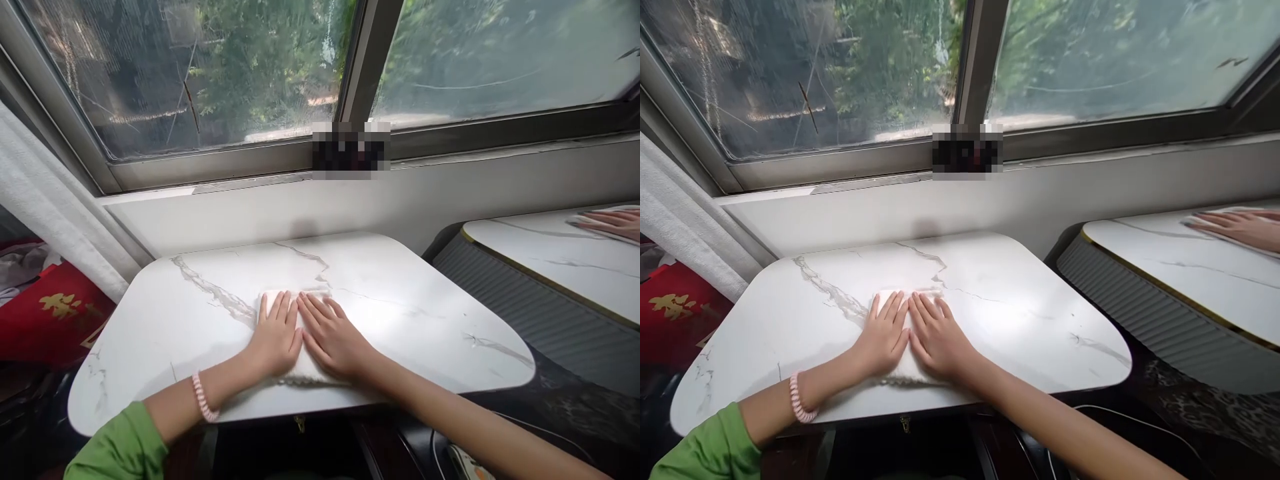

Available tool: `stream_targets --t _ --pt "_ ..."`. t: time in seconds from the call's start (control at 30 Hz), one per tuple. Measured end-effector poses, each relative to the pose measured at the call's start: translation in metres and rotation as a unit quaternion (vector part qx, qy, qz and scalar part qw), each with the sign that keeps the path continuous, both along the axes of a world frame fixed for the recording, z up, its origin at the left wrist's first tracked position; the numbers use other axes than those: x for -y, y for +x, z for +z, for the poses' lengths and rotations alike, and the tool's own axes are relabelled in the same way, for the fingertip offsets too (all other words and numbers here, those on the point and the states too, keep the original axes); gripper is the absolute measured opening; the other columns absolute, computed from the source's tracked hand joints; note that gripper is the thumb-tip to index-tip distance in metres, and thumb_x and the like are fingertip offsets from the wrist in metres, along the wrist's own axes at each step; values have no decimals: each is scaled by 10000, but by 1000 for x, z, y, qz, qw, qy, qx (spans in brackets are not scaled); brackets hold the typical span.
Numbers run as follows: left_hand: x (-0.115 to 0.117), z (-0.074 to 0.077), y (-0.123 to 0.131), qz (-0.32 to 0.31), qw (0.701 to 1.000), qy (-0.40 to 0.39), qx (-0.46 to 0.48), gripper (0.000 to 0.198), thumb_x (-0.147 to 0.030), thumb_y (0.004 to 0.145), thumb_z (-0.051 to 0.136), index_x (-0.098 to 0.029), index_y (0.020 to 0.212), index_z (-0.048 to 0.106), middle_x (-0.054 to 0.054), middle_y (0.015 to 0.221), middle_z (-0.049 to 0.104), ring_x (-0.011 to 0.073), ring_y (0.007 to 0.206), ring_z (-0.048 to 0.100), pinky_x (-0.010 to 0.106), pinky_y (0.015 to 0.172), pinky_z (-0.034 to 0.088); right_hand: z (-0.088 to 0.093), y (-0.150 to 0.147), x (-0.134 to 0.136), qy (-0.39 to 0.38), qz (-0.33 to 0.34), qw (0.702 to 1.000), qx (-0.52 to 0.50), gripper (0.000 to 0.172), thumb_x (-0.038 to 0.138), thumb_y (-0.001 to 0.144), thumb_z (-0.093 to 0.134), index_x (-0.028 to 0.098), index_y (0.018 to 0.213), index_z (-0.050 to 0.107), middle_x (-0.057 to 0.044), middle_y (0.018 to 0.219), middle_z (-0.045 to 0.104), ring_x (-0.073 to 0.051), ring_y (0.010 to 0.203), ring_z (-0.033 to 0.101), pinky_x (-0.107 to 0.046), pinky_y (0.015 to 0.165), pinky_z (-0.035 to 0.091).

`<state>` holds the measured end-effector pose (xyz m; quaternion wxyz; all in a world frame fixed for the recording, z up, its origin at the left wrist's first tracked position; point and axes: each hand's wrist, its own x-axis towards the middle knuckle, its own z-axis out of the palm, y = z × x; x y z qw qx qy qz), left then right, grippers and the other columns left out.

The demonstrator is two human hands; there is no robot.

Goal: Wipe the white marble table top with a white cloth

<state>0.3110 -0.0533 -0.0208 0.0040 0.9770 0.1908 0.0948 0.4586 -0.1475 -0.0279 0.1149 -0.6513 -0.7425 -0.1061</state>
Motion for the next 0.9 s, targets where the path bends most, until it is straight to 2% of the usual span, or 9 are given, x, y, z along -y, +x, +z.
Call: stream_targets --t 0.07,0.17,0.27,0.33,0.43,0.57,0.67,0.9 --pt "13 2 -12 7 1000 1 -3 556 -339 995 247 -33 1456 291 188 1547 240 297 1448 166 578 1164 115 -2 -8 10 21 21 1000 1 562 277 959 310 0 1447 342 -206 1492 359 -315 1421 253 -551 1121 275" --pt "28 6 -26 15 1000 6 -4 558 -334 995 254 -32 1463 278 185 1550 230 309 1449 152 586 1163 125 -2 -19 20 41 44 998 -8 604 265 954 330 24 1497 218 -191 1518 316 -303 1446 160 -567 1139 241" --pt "38 8 -40 10 1000 -2 3 560 -328 989 266 -52 1476 266 165 1556 217 303 1453 137 572 1170 135 -3 -31 28 42 53 997 -22 659 277 941 350 65 1524 128 -168 1537 283 -288 1450 151 -551 1137 273" --pt "40 7 -46 8 1000 -18 7 561 -327 983 271 -70 1481 265 150 1557 214 292 1454 140 565 1173 148 -4 -36 31 37 52 998 -30 671 295 929 362 87 1528 143 -158 1537 281 -291 1446 175 -552 1132 289" --pt "33 8 -46 14 999 -40 14 541 -315 976 276 -122 1481 285 124 1546 267 261 1449 178 555 1176 166 -8 -40 22 27 35 998 -38 643 324 915 366 74 1500 269 -178 1520 312 -318 1433 218 -562 1111 315" --pt "2 12 -29 73 996 -56 6 508 -278 978 230 -95 1429 376 142 1523 325 237 1437 226 519 1183 171 -8 -33 -19 -3 -10 999 -34 576 313 922 319 29 1411 431 -209 1469 408 -361 1389 311 -566 1083 325" --pt "-35 14 -11 117 991 -62 2 508 -246 969 221 -54 1411 383 154 1523 323 224 1434 240 491 1191 146 -4 -25 -63 -18 -30 999 -41 560 278 937 272 26 1414 421 -193 1478 407 -342 1384 322 -530 1101 292" --pt "-128 11 8 165 984 -53 43 444 -189 936 284 -123 1348 436 110 1479 420 182 1393 325 447 1188 140 5 -14 -162 -22 -43 996 -74 554 276 924 304 15 1396 427 -184 1464 429 -317 1364 336 -448 1121 218"
